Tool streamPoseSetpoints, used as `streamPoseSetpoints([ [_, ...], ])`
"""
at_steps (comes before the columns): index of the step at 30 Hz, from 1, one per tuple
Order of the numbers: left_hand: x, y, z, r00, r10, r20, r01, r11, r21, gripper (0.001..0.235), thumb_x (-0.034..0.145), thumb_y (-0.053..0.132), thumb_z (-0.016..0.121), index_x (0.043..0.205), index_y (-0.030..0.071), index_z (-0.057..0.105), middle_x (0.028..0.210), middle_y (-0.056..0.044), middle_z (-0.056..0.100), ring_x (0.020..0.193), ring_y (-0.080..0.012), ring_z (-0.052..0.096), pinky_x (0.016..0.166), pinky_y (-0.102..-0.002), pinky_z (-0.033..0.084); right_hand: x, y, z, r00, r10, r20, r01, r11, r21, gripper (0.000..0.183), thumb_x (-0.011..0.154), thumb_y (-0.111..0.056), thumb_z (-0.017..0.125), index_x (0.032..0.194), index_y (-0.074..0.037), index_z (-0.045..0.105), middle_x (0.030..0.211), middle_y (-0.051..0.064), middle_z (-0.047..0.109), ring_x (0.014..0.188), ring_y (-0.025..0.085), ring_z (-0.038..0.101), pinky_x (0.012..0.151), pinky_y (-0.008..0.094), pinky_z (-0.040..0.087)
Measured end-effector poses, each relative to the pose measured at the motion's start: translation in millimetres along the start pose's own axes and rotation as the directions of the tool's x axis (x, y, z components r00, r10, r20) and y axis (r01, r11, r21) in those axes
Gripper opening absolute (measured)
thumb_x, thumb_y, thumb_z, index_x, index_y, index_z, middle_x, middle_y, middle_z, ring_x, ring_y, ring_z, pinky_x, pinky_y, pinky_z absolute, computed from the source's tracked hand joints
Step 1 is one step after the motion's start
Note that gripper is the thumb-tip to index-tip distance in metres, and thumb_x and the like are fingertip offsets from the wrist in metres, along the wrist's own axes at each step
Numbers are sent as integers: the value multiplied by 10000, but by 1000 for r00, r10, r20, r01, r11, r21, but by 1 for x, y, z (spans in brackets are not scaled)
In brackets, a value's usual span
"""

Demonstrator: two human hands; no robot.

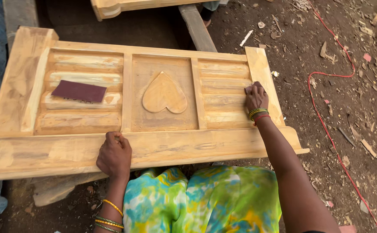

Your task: The person sands a wooden tray with a heart-shaped carving using a sanding block. They move the block across the flat surfaces and edges of the tray, focusing on smoothing the wood.

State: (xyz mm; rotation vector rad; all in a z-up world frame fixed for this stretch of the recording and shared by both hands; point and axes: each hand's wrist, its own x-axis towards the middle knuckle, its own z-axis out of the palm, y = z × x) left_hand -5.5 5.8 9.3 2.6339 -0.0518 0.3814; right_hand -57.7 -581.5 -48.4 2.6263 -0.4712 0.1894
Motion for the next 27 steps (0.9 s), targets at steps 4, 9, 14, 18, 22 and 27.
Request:
streamPoseSetpoints([
  [4,-4,2,2,1000,-11,-20,11,1000,-10,124,962,247,670,1027,158,612,776,-61,710,712,-301,700,558,-452,510,-28,10,-11,998,28,54,-34,993,116,381,996,-124,588,1369,-127,663,1297,95,562,1177,317,531,844,431,489],
  [9,0,0,9,999,-25,-35,24,1000,-17,143,939,244,663,1018,148,591,806,-76,722,723,-318,699,588,-461,524,-20,24,-26,974,121,194,-139,987,83,660,784,-64,643,1320,-449,648,1576,28,405,1406,344,382,1054,628,296],
  [14,3,0,13,999,-52,-8,52,999,1,145,930,239,652,995,144,564,807,-68,726,733,-312,704,608,-455,536,1,26,-25,978,46,204,-73,989,127,552,884,-85,646,1337,-398,678,1666,-15,406,1447,370,388,1032,662,400],
  [18,0,0,15,998,-61,-9,61,998,-23,159,927,243,652,1007,142,560,807,-72,721,734,-315,703,614,-453,538,-15,26,-29,961,151,229,-191,968,161,456,959,-219,665,1379,-397,669,1590,22,459,1412,436,408,1065,621,443],
  [22,5,1,11,997,-40,-62,39,999,-25,142,933,238,646,995,149,553,795,-66,720,737,-317,704,621,-456,539,-13,15,-37,943,334,12,-307,850,428,272,1032,-411,699,1300,-387,735,1599,213,340,1346,534,436,1083,567,459],
  [27,2,3,8,999,-48,15,48,999,8,143,946,240,654,1011,147,566,762,-75,701,706,-321,699,573,-470,518,-31,60,-19,833,444,330,-550,731,404,319,953,-379,707,1263,-306,721,1346,100,708,1244,454,568,987,629,437],
])
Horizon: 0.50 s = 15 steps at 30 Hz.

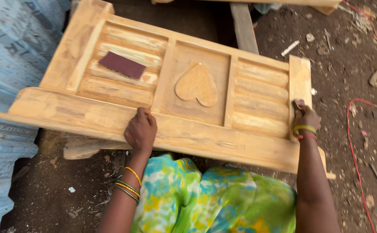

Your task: The person sands a wooden tray with a heart-shaped carving using a sanding block. They move the block across the flat surfaces and edges of the tray, focusing on smoothing the wood.

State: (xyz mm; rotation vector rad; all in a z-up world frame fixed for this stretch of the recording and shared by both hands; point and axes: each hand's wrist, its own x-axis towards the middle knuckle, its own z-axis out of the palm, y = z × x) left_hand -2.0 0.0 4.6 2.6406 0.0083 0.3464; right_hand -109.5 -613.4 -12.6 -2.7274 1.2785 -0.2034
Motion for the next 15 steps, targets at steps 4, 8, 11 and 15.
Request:
streamPoseSetpoints([
  [4,0,1,-5,999,30,-23,-29,999,20,126,981,236,663,1032,151,585,728,-61,682,691,-303,696,541,-455,503,38,28,-4,988,-43,-152,73,978,198,487,770,-281,928,1118,-67,663,1085,143,740,965,342,719,881,460,568],
  [8,-1,0,-6,1000,20,-7,-20,1000,16,130,1006,237,661,1043,137,588,719,-42,673,668,-275,689,518,-428,494,59,14,2,915,-209,-344,287,939,192,650,753,-193,917,1274,0,580,1120,199,674,1006,369,668,868,472,558],
  [11,-1,0,-4,999,38,-39,-37,999,18,128,998,229,669,1037,137,589,717,-33,670,681,-265,692,531,-418,499,62,-12,12,867,-356,-348,376,926,-10,424,846,-225,889,1158,-37,671,1113,192,632,1004,377,628,822,484,539],
  [15,0,0,-3,1000,10,-26,-10,1000,-24,123,980,217,679,1028,139,597,712,-31,673,677,-266,691,547,-418,505,46,-41,35,846,-422,-326,364,904,-226,73,952,-173,740,940,-107,711,1034,84,635,959,302,624,734,405,557],
])
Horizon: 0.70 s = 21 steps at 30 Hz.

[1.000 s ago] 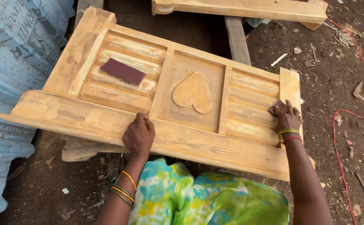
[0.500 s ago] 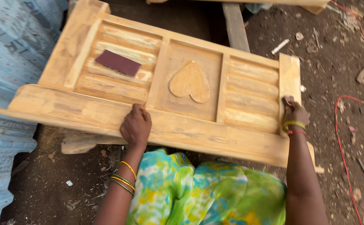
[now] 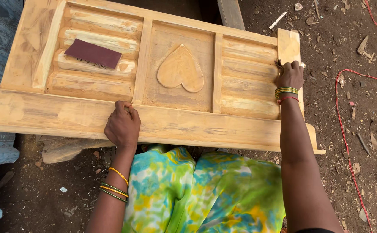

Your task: The person sands a wooden tray with a heart-shaped carving using a sanding block. They move the block across the flat surfaces and edges of the tray, focusing on smoothing the wood.

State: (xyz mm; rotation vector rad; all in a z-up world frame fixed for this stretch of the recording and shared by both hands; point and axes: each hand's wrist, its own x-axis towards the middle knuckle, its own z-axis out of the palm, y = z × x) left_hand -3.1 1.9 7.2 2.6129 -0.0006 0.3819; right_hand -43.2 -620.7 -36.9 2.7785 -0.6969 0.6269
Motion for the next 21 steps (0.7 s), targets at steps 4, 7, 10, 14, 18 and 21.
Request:
streamPoseSetpoints([
  [4,-3,0,0,999,27,-27,-27,1000,-8,133,962,210,689,1036,137,607,739,-46,683,687,-275,691,568,-419,514,-23,-14,5,997,-81,11,81,991,-103,55,998,-158,686,971,-125,721,1019,39,654,919,280,623,666,398,543],
  [7,-1,-1,1,999,39,-18,-40,999,-25,131,974,199,693,1043,128,607,748,-53,684,699,-276,691,596,-419,524,-13,-13,11,995,-96,22,98,989,-114,104,999,-177,686,926,-108,715,976,60,649,871,277,637,638,407,542],
  [10,-1,-2,4,997,67,-30,-69,995,-72,130,980,177,688,1054,116,601,783,-46,692,724,-269,693,628,-418,531,10,-9,18,998,-45,38,48,995,-86,135,996,-188,699,887,-111,716,931,77,654,789,288,648,624,424,536],
  [14,-1,-2,-4,996,87,-6,-87,996,-32,134,966,180,691,1038,112,601,758,-34,685,706,-261,687,599,-414,524,17,1,19,995,-96,23,97,995,-18,115,966,-193,739,888,-115,708,898,84,662,762,317,654,640,448,526],
  [18,2,2,-9,996,88,5,-87,991,-97,116,988,170,684,1051,115,603,756,-29,676,708,-257,683,610,-410,520,5,16,12,996,-9,84,0,994,107,175,940,-189,779,841,-90,673,872,109,660,741,331,658,646,472,525],
  [21,0,1,-8,997,73,-1,-73,994,-81,125,963,168,689,1039,116,604,733,-23,673,699,-257,681,618,-413,519,9,12,25,996,-86,-21,87,990,114,139,919,-113,773,869,-68,652,903,134,651,792,350,648,676,463,524],
])
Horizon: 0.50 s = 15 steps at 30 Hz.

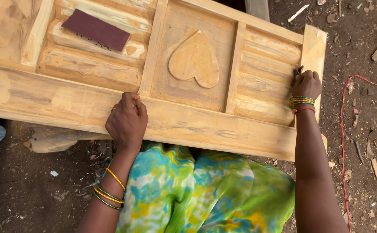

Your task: The person sands a wooden tray with a heart-shaped carving using a sanding block. They move the block across the flat surfaces and edges of the tray, focusing on smoothing the wood.

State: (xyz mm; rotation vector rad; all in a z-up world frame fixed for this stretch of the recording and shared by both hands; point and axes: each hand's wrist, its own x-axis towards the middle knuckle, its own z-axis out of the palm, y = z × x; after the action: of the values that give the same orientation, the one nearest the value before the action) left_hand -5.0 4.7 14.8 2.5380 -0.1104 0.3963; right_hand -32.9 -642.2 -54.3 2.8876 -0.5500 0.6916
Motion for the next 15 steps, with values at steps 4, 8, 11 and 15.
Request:
streamPoseSetpoints([
  [4,-3,-2,2,1000,25,-13,-25,1000,-17,133,972,155,693,1051,108,597,775,-32,683,712,-259,682,617,-400,517,0,15,12,1000,-14,-28,12,997,-73,169,890,-122,788,812,-84,644,883,118,652,774,343,648,666,461,523],
  [8,-1,-1,-1,999,38,-15,-39,997,-70,140,987,147,694,1065,105,586,784,-31,678,714,-253,681,635,-397,518,5,24,10,1000,2,25,-1,999,-46,207,911,-173,818,816,-91,653,870,110,651,746,338,647,639,463,516],
  [11,0,0,-2,999,-27,32,26,999,21,127,961,152,703,1033,128,600,708,-16,667,668,-244,678,600,-399,516,3,16,16,999,32,3,-32,999,-6,181,887,-158,818,844,-81,660,875,116,654,762,338,649,640,460,516],
  [15,-2,4,-1,1000,1,15,-1,1000,16,143,960,164,704,1042,126,593,731,-23,666,698,-251,682,620,-406,521,-5,22,8,999,39,-35,-43,993,-106,172,902,-153,801,824,-82,664,865,110,666,753,317,654,631,447,520],
])
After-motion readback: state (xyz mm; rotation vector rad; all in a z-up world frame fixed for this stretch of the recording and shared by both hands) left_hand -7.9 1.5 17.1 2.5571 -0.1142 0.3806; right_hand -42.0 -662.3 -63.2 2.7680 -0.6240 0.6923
